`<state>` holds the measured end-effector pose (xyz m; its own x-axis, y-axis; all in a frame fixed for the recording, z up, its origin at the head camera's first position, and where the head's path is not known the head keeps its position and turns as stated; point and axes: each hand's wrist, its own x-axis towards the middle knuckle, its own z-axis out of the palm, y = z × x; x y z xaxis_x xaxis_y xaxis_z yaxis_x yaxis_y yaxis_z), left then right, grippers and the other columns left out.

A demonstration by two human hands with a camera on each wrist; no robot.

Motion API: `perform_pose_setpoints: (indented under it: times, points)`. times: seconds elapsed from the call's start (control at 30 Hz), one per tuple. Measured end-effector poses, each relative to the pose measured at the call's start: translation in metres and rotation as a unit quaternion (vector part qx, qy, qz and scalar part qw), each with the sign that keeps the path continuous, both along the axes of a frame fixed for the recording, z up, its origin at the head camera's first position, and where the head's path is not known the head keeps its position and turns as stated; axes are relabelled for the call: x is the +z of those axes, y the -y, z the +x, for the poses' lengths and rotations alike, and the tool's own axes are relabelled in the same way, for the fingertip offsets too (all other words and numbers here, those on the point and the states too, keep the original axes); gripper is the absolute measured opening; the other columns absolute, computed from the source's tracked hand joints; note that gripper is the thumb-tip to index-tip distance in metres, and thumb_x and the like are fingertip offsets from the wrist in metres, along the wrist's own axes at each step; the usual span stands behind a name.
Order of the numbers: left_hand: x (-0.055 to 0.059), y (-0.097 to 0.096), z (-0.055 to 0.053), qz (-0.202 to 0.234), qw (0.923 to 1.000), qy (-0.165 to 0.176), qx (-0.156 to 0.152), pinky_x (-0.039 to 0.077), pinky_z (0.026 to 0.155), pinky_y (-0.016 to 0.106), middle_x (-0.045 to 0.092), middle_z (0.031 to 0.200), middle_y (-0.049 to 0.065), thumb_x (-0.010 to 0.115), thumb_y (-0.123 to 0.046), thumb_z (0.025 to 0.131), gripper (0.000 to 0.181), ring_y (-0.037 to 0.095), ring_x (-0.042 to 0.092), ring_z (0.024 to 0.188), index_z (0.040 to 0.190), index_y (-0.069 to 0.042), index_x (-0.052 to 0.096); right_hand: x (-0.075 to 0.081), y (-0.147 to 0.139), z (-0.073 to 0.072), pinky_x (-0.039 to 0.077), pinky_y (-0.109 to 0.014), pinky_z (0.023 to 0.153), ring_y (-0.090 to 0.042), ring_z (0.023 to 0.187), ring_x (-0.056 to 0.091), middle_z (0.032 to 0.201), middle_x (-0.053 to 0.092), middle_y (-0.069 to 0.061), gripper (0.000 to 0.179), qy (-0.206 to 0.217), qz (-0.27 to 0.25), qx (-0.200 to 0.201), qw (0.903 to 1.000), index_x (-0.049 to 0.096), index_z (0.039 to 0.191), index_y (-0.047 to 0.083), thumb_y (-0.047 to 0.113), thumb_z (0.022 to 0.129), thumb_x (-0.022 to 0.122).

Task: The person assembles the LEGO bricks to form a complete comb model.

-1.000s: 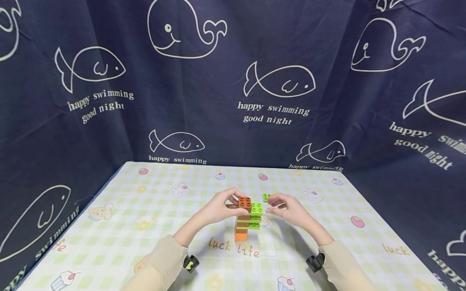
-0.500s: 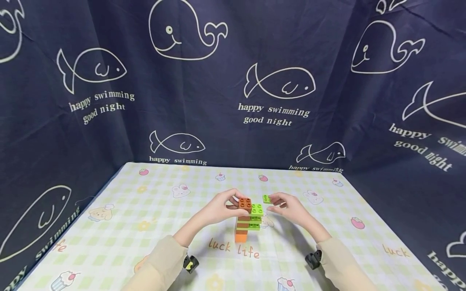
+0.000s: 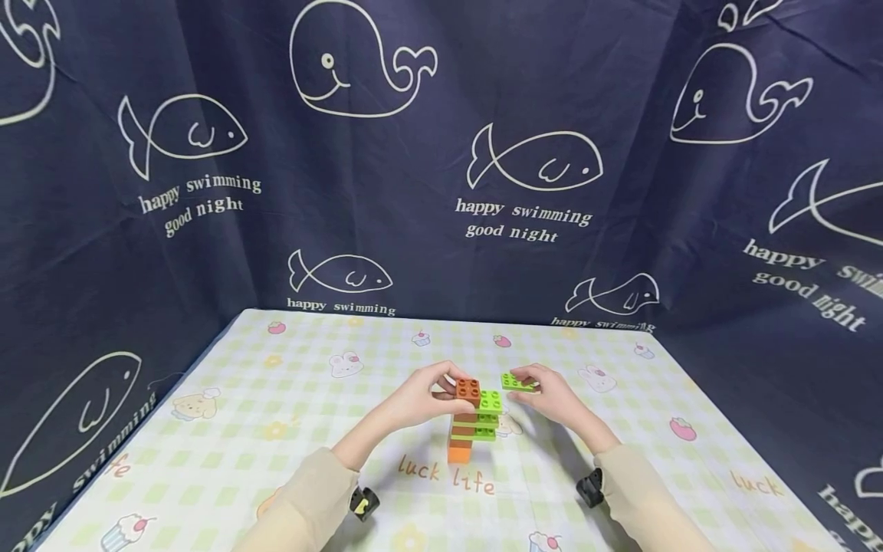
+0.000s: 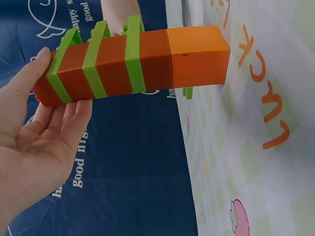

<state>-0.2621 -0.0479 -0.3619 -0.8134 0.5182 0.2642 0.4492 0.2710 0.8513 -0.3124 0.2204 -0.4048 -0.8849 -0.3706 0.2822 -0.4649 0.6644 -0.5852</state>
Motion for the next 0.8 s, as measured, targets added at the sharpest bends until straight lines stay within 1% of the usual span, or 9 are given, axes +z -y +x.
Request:
perform_pose_setpoints:
  times: [0.2, 0.37, 0.43, 0.6, 0.8]
  points:
    - [-0.002, -0.001, -0.001, -0.001, 1.0000, -0.001, 0.002, 0.052, 0.080, 0.019, 0.065, 0.102, 0.003, 0.075, -0.021, 0.080, 0.030, 0.011, 0.058, 0.086, 0.106, -0.013, 0.063, -0.006, 0.001, -0.006, 0.050, -0.049, 0.088, -0.036, 0.101, 0.059, 0.111, 0.063, -0.021, 0.042, -0.015, 0.025, -0.009, 0.9995, 0.059, 0.117, -0.006, 0.014, 0.083, 0.071]
    - [-0.003, -0.003, 0.000, -0.006, 0.9999, -0.002, 0.009, 0.051, 0.079, 0.017, 0.065, 0.103, 0.003, 0.074, -0.017, 0.080, 0.029, 0.009, 0.057, 0.086, 0.107, -0.011, 0.062, -0.008, 0.001, -0.008, 0.046, -0.051, 0.094, -0.037, 0.106, 0.058, 0.116, 0.062, -0.019, 0.044, -0.021, 0.058, -0.027, 0.9977, 0.059, 0.119, -0.004, 0.021, 0.085, 0.069]
    - [-0.001, -0.004, 0.001, -0.007, 0.9999, -0.001, 0.012, 0.051, 0.078, 0.016, 0.065, 0.104, 0.005, 0.074, -0.014, 0.080, 0.029, 0.011, 0.057, 0.086, 0.107, -0.009, 0.062, -0.009, 0.001, -0.009, 0.044, -0.052, 0.096, -0.038, 0.109, 0.057, 0.118, 0.061, -0.020, 0.044, -0.020, 0.066, -0.030, 0.9972, 0.059, 0.120, -0.004, 0.022, 0.085, 0.068]
    - [0.001, -0.005, 0.002, -0.007, 0.9999, -0.002, 0.016, 0.052, 0.077, 0.016, 0.064, 0.104, 0.009, 0.074, -0.009, 0.080, 0.030, 0.016, 0.058, 0.087, 0.106, -0.005, 0.061, -0.010, 0.000, -0.012, 0.040, -0.054, 0.101, -0.041, 0.115, 0.053, 0.121, 0.059, -0.023, 0.042, -0.022, 0.069, -0.033, 0.9968, 0.057, 0.121, -0.005, 0.017, 0.086, 0.066]
    - [-0.003, -0.004, -0.002, -0.006, 0.9998, -0.003, 0.020, 0.052, 0.076, 0.016, 0.064, 0.103, 0.003, 0.075, -0.016, 0.079, 0.029, 0.010, 0.056, 0.085, 0.104, -0.012, 0.062, -0.014, 0.000, -0.016, 0.037, -0.055, 0.103, -0.043, 0.118, 0.050, 0.124, 0.056, -0.026, 0.044, -0.025, 0.079, -0.033, 0.9961, 0.055, 0.123, -0.007, 0.015, 0.086, 0.065]
